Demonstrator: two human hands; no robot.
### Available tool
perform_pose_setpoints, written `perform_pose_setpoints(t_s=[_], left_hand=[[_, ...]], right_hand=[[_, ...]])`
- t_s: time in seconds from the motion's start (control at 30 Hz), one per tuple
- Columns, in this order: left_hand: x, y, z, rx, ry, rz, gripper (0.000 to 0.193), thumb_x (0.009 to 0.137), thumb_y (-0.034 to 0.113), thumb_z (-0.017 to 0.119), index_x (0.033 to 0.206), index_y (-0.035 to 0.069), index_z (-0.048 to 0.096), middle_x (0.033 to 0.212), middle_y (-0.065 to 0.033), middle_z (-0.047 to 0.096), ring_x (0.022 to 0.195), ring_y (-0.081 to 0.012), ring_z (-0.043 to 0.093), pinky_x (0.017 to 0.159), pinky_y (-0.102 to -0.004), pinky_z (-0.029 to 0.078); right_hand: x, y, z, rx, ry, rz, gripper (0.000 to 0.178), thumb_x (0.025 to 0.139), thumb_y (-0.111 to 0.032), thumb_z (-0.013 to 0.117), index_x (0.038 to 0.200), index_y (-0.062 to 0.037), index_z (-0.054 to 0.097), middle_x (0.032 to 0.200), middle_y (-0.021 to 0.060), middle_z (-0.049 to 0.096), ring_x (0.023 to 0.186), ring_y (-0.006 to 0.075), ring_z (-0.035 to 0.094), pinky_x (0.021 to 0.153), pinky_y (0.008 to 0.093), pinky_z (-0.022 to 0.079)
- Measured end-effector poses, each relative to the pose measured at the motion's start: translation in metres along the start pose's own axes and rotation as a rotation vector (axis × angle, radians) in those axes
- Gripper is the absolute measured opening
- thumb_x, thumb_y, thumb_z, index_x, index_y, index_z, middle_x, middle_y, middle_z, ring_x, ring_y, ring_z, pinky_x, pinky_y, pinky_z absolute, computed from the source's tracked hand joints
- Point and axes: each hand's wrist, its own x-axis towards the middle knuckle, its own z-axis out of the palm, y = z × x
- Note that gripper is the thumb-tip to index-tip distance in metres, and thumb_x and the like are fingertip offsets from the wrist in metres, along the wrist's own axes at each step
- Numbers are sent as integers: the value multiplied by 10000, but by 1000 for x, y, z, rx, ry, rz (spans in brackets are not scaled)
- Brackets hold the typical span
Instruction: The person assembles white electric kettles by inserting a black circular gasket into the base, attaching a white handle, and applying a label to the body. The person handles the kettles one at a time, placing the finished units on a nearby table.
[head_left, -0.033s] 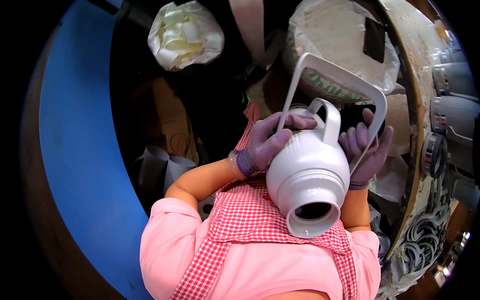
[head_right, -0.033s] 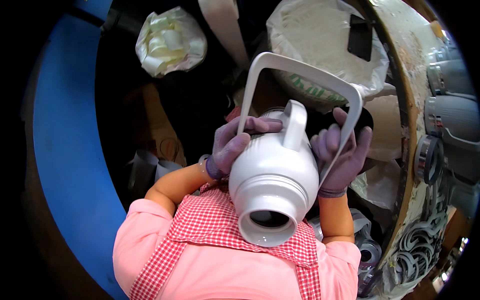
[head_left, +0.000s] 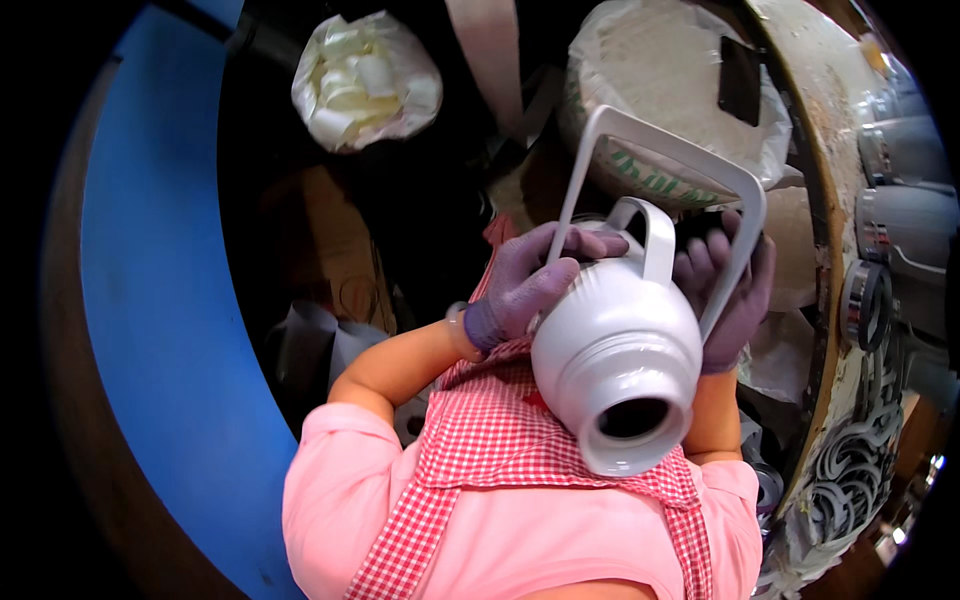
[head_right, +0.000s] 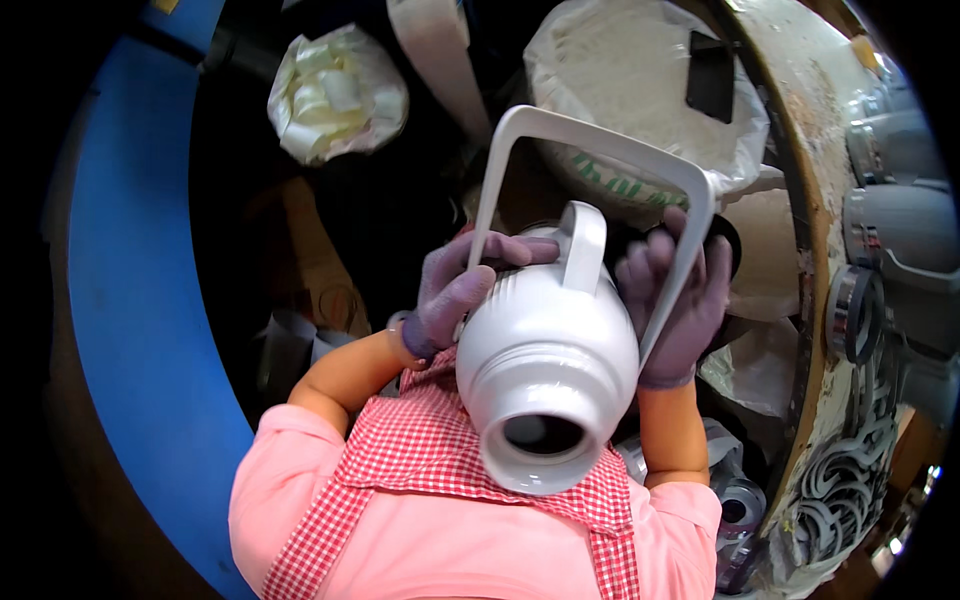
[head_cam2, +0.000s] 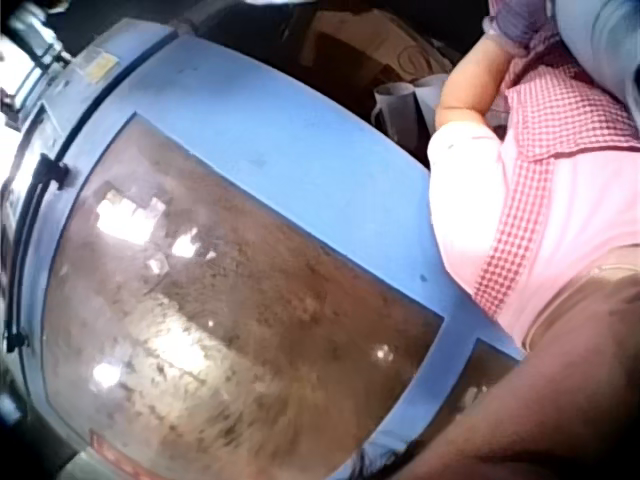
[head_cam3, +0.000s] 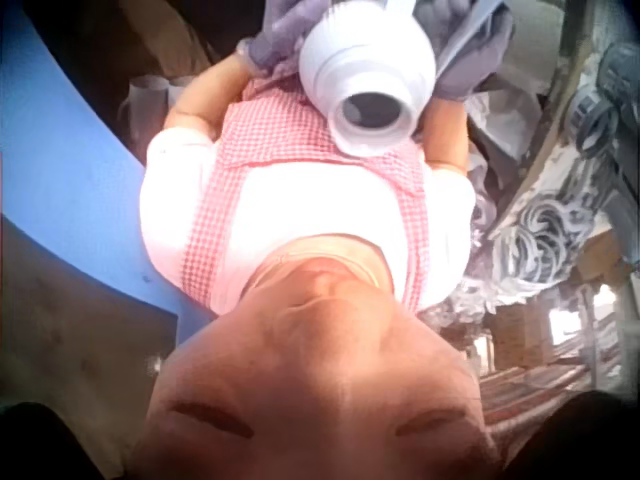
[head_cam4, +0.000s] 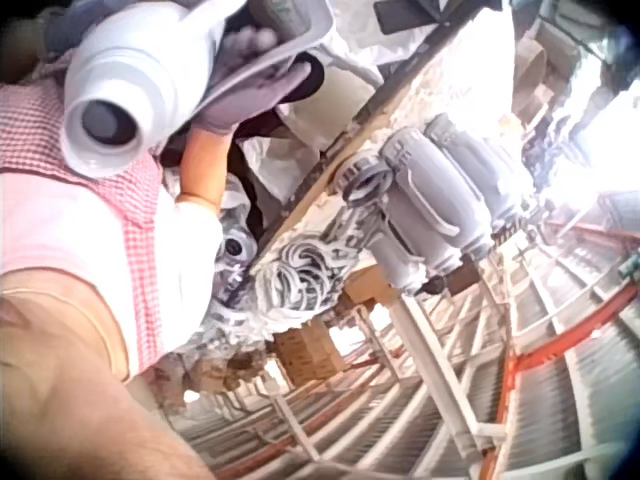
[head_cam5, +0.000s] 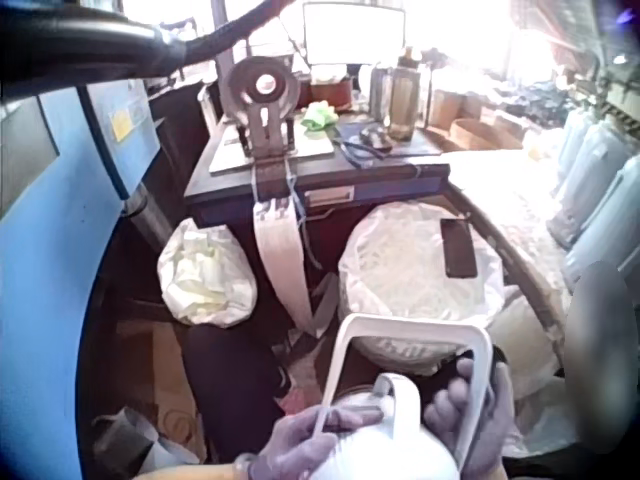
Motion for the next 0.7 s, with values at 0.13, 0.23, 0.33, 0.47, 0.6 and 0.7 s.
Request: perform_pose_setpoints(t_s=[0.13,0.23,0.33,0.47,0.6,0.7], left_hand=[[39,32,-22,-295,-186,-44,391,889,311,653,1089,-25,654,1217,-246,700,1204,-332,646,1082,-464,493],[61,37,-26,-554,-317,3,422,867,313,658,1127,-20,633,1209,-242,696,1197,-371,652,1077,-490,503],[83,41,-27,-548,-352,77,627,919,538,626,1214,-15,615,1332,-271,614,1312,-371,556,1167,-507,382],[114,69,-72,-771,-397,271,876,955,766,447,1431,40,558,1560,-245,442,1492,-386,355,1272,-541,159],[73,72,-146,-545,-398,586,751,1035,650,409,1531,93,495,1644,-156,383,1523,-372,333,1280,-615,91],[-4,52,-174,-457,-30,609,743,1045,629,394,1483,44,526,1565,-186,487,1440,-401,455,1244,-628,221]], right_hand=[[37,-5,-14,-1114,120,-288,652,1098,-565,331,1340,-19,593,1272,152,675,1230,292,599,1146,446,385],[51,-8,-31,-1046,-192,-235,835,1011,-738,375,1258,14,641,1196,115,684,1162,218,606,1059,398,446],[59,-19,-41,-1208,-235,7,550,1045,-480,518,1164,38,660,974,57,668,913,151,620,855,303,501],[60,-81,-42,-1011,14,-91,670,1021,-689,415,1154,-60,603,1054,71,612,972,214,573,921,359,471],[76,-221,-60,-577,335,-893,907,982,-770,392,1566,-79,330,1527,117,465,1383,278,420,1211,442,302],[124,-331,-99,-1440,659,-1003,849,986,-708,401,1538,-64,364,1508,121,484,1369,278,439,1199,440,318]])
